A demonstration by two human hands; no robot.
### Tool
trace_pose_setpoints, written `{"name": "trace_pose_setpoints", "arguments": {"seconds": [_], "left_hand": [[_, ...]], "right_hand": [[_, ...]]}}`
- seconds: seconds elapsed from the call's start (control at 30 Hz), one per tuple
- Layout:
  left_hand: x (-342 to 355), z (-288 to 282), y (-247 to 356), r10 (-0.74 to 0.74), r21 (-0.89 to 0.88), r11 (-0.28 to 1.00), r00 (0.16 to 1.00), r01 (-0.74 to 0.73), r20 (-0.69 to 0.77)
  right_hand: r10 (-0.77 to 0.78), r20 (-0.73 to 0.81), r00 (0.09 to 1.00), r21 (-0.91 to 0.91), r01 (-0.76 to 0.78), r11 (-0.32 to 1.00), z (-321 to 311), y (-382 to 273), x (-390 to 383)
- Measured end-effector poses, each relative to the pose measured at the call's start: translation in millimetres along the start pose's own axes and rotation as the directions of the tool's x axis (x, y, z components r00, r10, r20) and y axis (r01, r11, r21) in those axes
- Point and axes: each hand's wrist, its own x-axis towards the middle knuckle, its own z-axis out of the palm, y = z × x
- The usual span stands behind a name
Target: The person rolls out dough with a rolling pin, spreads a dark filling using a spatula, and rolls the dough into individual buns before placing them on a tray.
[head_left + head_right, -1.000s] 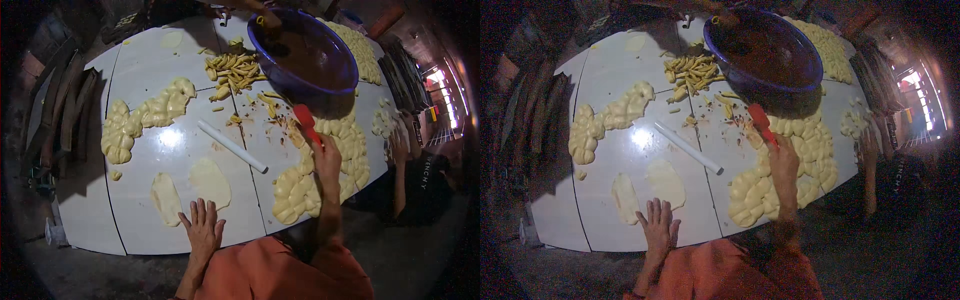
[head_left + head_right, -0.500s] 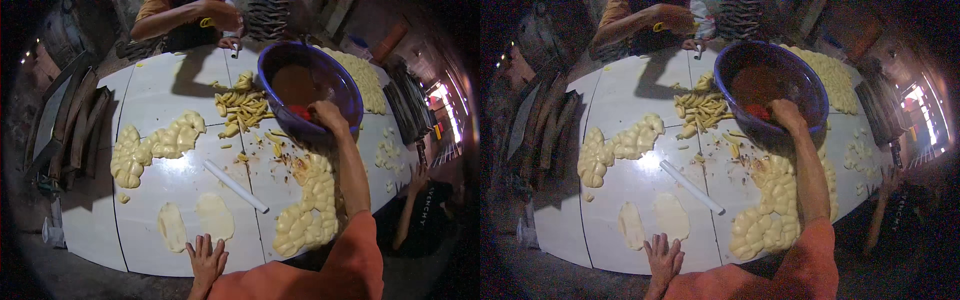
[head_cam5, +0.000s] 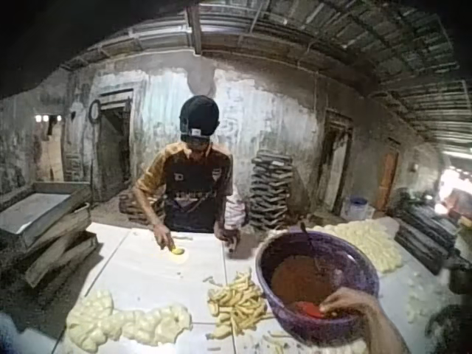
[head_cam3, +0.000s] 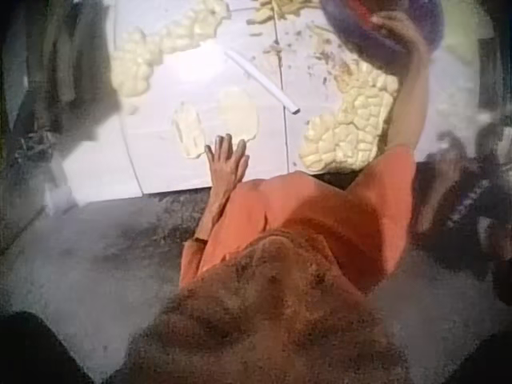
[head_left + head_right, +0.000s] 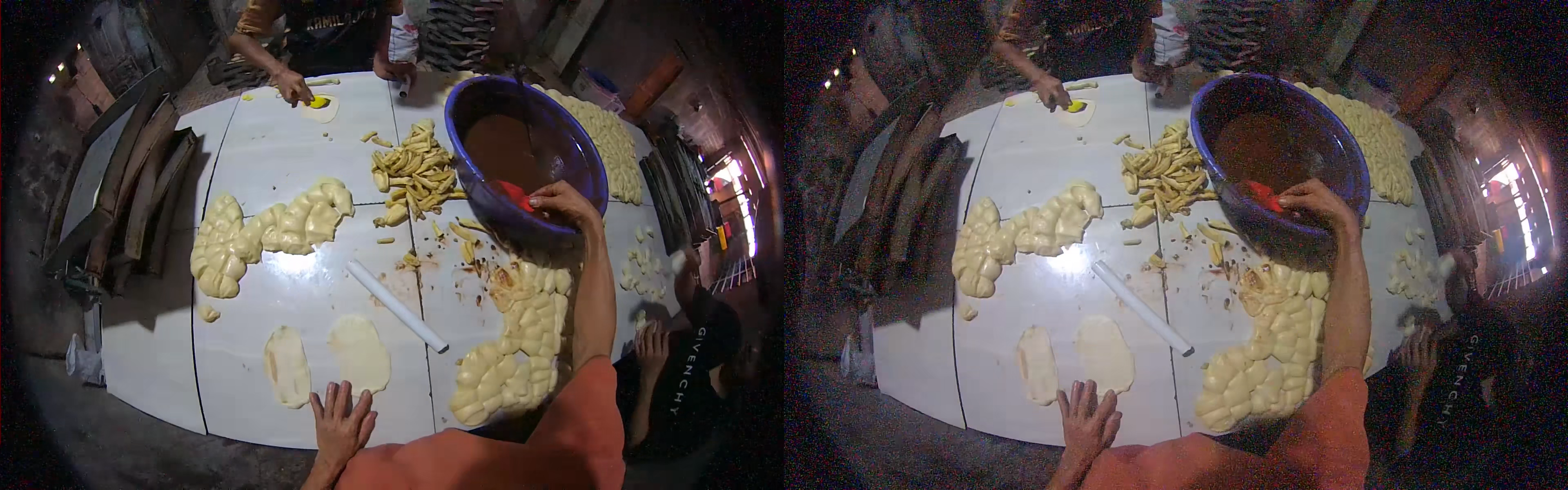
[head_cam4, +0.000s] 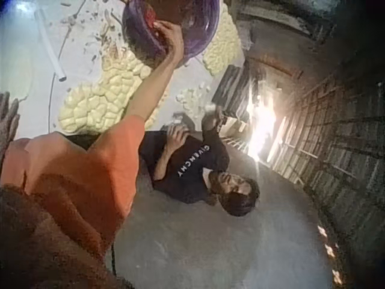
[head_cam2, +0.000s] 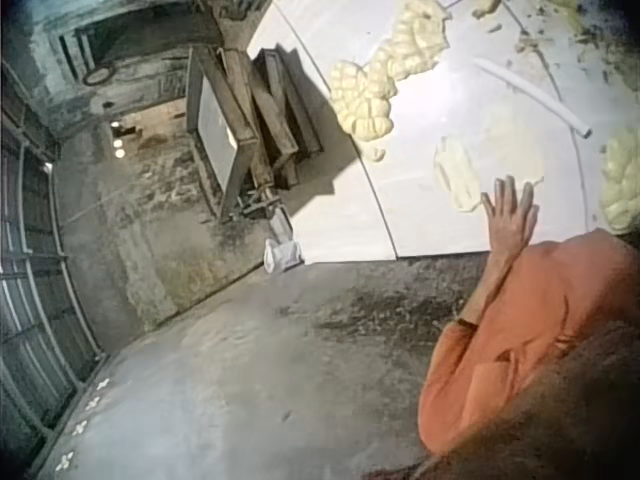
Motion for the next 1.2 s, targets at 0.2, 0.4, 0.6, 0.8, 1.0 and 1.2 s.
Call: {"name": "trace_pose_setpoints", "arguments": {"seconds": [0.2, 0.4, 0.6, 0.8, 1.0, 1.2], "left_hand": [[0, -3, 2, -0.046, -0.01, 0.999, 0.999, 0.046, -0.002], [-4, -10, -1, -0.054, -0.025, 0.998, 0.995, 0.052, -0.087], [5, -10, 9, -0.009, -0.104, 0.995, 0.989, -0.006, -0.147], [-9, 3, -4, -0.003, -0.084, 0.996, 0.984, -0.012, -0.179], [-3, 8, -5, 0.01, -0.093, 0.995, 0.983, -0.027, -0.182], [-4, 9, -7, 0.0, -0.118, 0.993, 0.985, -0.021, -0.173]], "right_hand": [[0.075, -0.077, 0.994, 0.048, -0.072, 0.996, 11, -49, -26], [0.015, 0.124, 0.992, 0.108, -0.029, 0.994, 29, -101, -40], [-0.066, 0.13, 0.989, 0.103, 0.053, 0.993, 95, -103, -86], [-0.396, 0.294, 0.87, 0.026, 0.407, 0.913, 236, -110, -129], [-0.612, 0.179, 0.771, -0.548, 0.594, 0.589, 293, -122, -150], [-0.685, 0.104, 0.721, -0.606, 0.592, 0.531, 306, -128, -170]]}}
